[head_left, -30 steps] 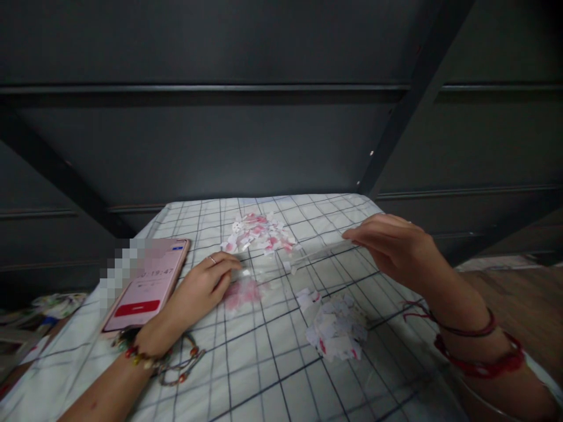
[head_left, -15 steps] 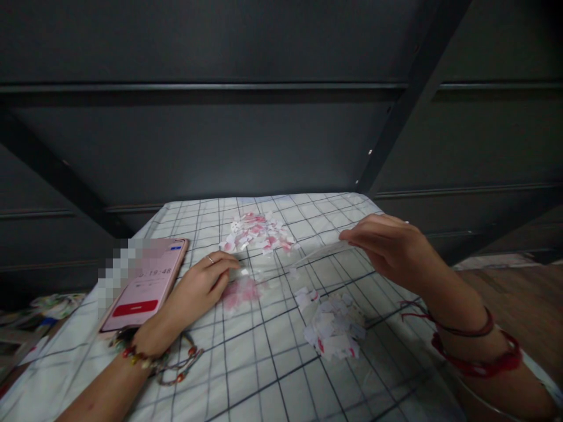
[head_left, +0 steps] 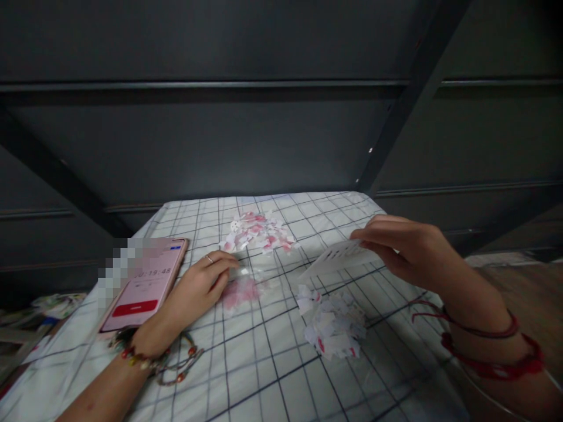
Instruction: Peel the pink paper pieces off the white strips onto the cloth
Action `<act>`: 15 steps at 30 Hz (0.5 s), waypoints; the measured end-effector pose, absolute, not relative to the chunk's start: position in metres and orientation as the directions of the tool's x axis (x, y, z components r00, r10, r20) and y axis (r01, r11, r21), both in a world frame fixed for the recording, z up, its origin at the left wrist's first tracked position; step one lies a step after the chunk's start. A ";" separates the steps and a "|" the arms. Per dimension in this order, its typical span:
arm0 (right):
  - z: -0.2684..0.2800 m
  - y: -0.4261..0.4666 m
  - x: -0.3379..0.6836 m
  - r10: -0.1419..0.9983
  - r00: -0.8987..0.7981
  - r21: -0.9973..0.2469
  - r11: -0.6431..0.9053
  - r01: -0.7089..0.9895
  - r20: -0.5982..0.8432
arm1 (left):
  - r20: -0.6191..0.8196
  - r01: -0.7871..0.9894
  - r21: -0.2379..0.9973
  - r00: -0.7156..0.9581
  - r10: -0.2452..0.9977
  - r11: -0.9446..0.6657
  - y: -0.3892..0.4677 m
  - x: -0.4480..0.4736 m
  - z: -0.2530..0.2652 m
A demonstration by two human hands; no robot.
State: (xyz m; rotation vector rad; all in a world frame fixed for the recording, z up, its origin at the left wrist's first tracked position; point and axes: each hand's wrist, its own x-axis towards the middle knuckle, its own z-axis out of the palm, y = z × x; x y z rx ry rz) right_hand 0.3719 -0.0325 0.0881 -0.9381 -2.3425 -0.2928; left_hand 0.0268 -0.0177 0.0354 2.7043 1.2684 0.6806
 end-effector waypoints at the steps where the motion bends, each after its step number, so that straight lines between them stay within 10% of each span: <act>1: 0.088 -0.033 0.371 0.553 -0.576 -0.013 0.728 0.685 0.601 | 0.357 0.714 0.255 0.557 0.750 -0.652 -0.018 0.027 0.035; 15: 0.080 -0.029 0.354 0.457 -0.636 0.093 0.763 0.640 0.622 | 0.361 0.719 0.259 0.547 0.755 -0.645 -0.017 0.026 0.033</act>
